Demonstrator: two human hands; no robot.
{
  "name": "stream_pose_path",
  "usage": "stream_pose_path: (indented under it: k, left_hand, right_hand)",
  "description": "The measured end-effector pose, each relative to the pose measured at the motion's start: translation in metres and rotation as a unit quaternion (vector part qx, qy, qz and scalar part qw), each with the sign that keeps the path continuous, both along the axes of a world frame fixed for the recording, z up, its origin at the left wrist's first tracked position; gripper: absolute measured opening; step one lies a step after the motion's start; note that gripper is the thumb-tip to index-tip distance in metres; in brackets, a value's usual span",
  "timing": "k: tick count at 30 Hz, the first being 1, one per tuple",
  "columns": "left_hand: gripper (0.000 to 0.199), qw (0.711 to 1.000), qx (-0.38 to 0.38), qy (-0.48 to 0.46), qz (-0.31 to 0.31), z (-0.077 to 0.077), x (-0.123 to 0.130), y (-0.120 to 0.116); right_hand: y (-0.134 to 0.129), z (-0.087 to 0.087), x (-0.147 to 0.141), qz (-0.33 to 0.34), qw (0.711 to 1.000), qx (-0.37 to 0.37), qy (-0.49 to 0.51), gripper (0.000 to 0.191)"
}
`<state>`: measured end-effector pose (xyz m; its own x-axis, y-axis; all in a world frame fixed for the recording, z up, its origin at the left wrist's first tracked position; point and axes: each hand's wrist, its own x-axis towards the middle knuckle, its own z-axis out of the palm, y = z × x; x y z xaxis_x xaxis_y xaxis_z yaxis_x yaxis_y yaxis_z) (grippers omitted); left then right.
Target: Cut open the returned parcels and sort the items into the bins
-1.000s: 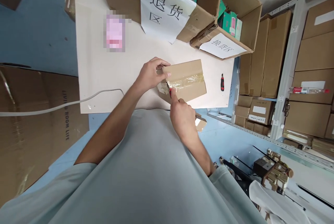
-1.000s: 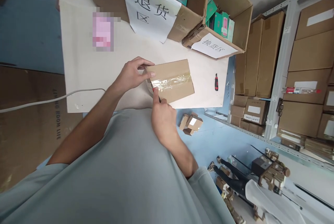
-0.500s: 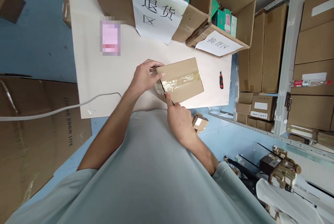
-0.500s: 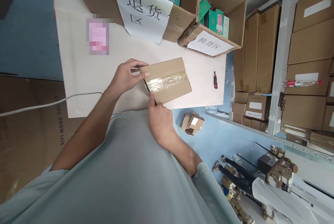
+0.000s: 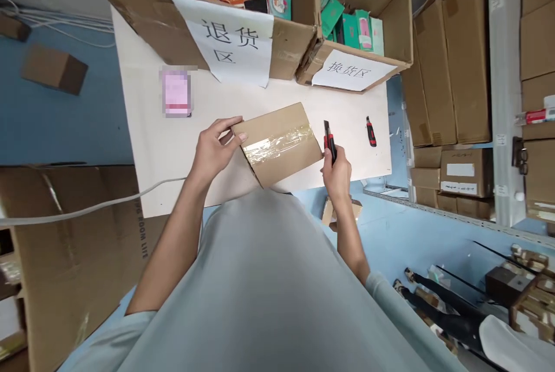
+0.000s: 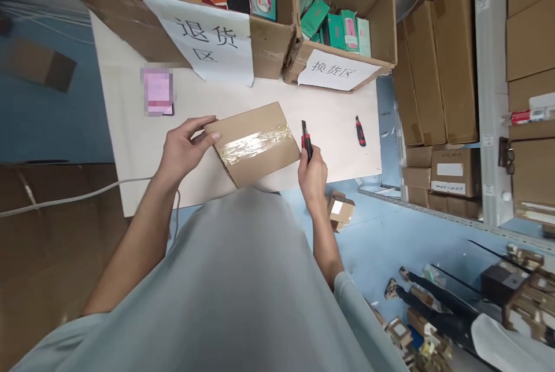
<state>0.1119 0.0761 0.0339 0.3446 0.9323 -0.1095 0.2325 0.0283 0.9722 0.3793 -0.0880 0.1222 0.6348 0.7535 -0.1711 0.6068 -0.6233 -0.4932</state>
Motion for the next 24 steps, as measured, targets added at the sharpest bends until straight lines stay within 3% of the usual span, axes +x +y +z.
stream_pose_path:
  k: [3, 6, 10, 12, 15, 18, 24]
  left_hand:
    - [0.045, 0.999, 0.037, 0.039, -0.005, 0.008, 0.003, 0.003]
    - [0.035, 0.983, 0.142, 0.112, -0.013, 0.027, 0.019, -0.006]
    - [0.031, 0.945, 0.253, 0.165, -0.123, 0.044, 0.068, -0.031]
    - [0.031, 0.929, 0.271, 0.177, -0.178, 0.042, 0.092, -0.042]
    - [0.031, 0.922, 0.276, 0.191, -0.192, 0.03, 0.113, -0.05]
    - [0.03, 0.924, 0.275, 0.199, -0.176, 0.021, 0.116, -0.052]
    - [0.028, 0.925, 0.282, 0.192, -0.167, 0.019, 0.115, -0.053]
  right_hand:
    - [-0.011, -0.012, -0.001, 0.009, 0.999, 0.002, 0.043, 0.039]
    - [-0.024, -0.017, -0.009, 0.004, 0.995, -0.011, 0.101, 0.037]
    - [-0.033, -0.023, -0.012, 0.002, 0.988, -0.007, 0.154, 0.04]
    - [-0.036, -0.024, -0.009, 0.003, 0.985, 0.004, 0.171, 0.043]
    - [-0.039, -0.023, -0.004, 0.008, 0.98, 0.014, 0.2, 0.048]
    - [-0.041, -0.017, 0.001, 0.02, 0.976, 0.019, 0.217, 0.053]
    - [-0.035, 0.0, 0.002, 0.093, 0.978, 0.024, 0.184, 0.059]
